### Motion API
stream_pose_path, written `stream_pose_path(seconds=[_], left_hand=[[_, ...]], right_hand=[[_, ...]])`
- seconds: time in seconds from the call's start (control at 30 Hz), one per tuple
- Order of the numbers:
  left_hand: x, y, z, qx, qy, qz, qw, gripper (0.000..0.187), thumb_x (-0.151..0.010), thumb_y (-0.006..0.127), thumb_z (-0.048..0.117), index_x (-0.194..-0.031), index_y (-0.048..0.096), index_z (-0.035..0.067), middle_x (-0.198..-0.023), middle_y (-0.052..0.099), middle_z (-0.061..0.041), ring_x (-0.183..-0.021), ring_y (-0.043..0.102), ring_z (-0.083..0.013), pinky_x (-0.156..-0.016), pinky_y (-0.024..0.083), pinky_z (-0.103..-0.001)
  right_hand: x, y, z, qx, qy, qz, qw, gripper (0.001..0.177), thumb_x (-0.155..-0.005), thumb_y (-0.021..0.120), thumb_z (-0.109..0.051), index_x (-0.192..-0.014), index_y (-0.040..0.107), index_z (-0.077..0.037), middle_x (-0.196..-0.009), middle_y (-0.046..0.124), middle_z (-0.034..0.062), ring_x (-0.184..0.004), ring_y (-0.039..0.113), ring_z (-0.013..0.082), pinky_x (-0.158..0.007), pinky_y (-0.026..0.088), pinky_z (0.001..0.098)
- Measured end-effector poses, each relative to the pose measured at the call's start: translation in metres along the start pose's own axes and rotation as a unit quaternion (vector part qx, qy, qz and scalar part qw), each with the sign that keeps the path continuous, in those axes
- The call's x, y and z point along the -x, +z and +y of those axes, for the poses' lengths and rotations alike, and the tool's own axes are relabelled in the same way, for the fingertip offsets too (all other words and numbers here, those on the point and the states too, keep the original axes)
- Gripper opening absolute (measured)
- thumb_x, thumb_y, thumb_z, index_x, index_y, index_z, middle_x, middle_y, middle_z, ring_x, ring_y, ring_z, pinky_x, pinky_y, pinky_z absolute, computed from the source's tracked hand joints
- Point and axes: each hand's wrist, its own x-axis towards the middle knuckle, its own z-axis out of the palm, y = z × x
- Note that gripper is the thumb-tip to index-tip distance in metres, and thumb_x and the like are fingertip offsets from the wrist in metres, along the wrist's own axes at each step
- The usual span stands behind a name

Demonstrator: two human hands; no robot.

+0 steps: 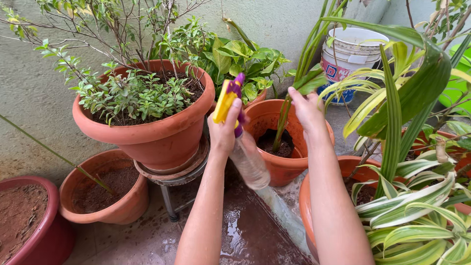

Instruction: The person sprays water from a bottle onto the leaves of a small potted palm plant and cleans the leaves by hand.

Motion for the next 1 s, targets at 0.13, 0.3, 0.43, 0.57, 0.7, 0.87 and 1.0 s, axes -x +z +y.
stream_pose_path(seconds=[0.13,0.3,0.43,0.57,0.7,0.87,1.0], left_hand=[[0.000,0.026,0.024,0.135,0.043,0.022,0.990,0.045,-0.105,0.054,0.040,-0.120,0.067,0.000,-0.106,0.077,-0.011,-0.095,0.075,-0.0186,-0.084,0.056,-0.033],[0.014,0.037,0.044,0.257,-0.037,-0.155,0.953,0.072,-0.108,0.040,0.061,-0.141,0.058,-0.001,-0.134,0.069,-0.016,-0.120,0.067,-0.0235,-0.107,0.047,-0.040],[0.022,0.042,0.056,0.390,-0.112,-0.168,0.898,0.075,-0.096,0.041,0.064,-0.151,0.045,0.013,-0.153,0.055,-0.009,-0.133,0.061,-0.0182,-0.115,0.043,-0.044],[0.032,0.043,0.049,0.547,-0.108,-0.276,0.783,0.079,-0.104,0.045,0.065,-0.158,0.043,0.008,-0.151,0.056,-0.017,-0.122,0.063,-0.0231,-0.117,0.044,-0.058],[0.027,0.040,0.016,0.539,-0.176,-0.245,0.787,0.061,-0.114,0.050,0.058,-0.145,0.049,0.005,-0.134,0.063,-0.017,-0.112,0.069,-0.0266,-0.100,0.052,-0.051],[0.031,0.040,-0.030,0.468,-0.218,-0.268,0.813,0.051,-0.107,0.051,0.053,-0.135,0.058,0.011,-0.119,0.069,-0.014,-0.099,0.073,-0.0289,-0.091,0.059,-0.049],[0.020,0.034,-0.044,0.125,-0.239,-0.293,0.917,0.055,-0.102,0.050,0.049,-0.132,0.059,0.004,-0.120,0.071,-0.012,-0.108,0.071,-0.0244,-0.099,0.056,-0.045]], right_hand=[[0.016,-0.001,-0.040,0.096,0.044,-0.090,0.990,0.048,-0.091,0.071,-0.049,-0.102,0.073,-0.002,-0.090,0.075,0.0060,-0.083,0.072,0.0168,-0.076,0.057,0.0283],[0.030,-0.011,-0.062,0.179,-0.016,-0.255,0.950,0.048,-0.098,0.061,-0.042,-0.124,0.068,-0.002,-0.092,0.075,0.0066,-0.081,0.067,0.0125,-0.073,0.055,0.0293],[0.036,-0.022,-0.082,0.089,-0.164,-0.298,0.936,0.055,-0.103,0.060,-0.035,-0.147,0.050,-0.003,-0.109,0.073,0.0050,-0.096,0.068,0.0077,-0.082,0.056,0.0259],[0.057,-0.027,-0.113,-0.048,-0.109,-0.344,0.931,0.066,-0.099,0.062,-0.044,-0.152,0.051,-0.007,-0.107,0.069,0.0059,-0.091,0.066,0.0105,-0.071,0.057,0.0266],[0.083,-0.031,-0.142,-0.092,-0.094,-0.431,0.893,0.069,-0.086,0.080,-0.038,-0.143,0.060,-0.004,-0.108,0.068,0.0049,-0.091,0.068,0.0128,-0.072,0.060,0.0302],[0.100,-0.020,-0.160,0.063,-0.296,-0.315,0.900,0.044,-0.081,0.086,-0.036,-0.111,0.072,-0.007,-0.100,0.074,-0.0002,-0.094,0.066,0.0065,-0.084,0.054,0.0246],[0.099,0.002,-0.152,0.171,-0.325,-0.141,0.919,0.043,-0.073,0.096,-0.035,-0.081,0.065,-0.006,-0.075,0.068,0.0014,-0.068,0.063,0.0115,-0.063,0.053,0.0292]])
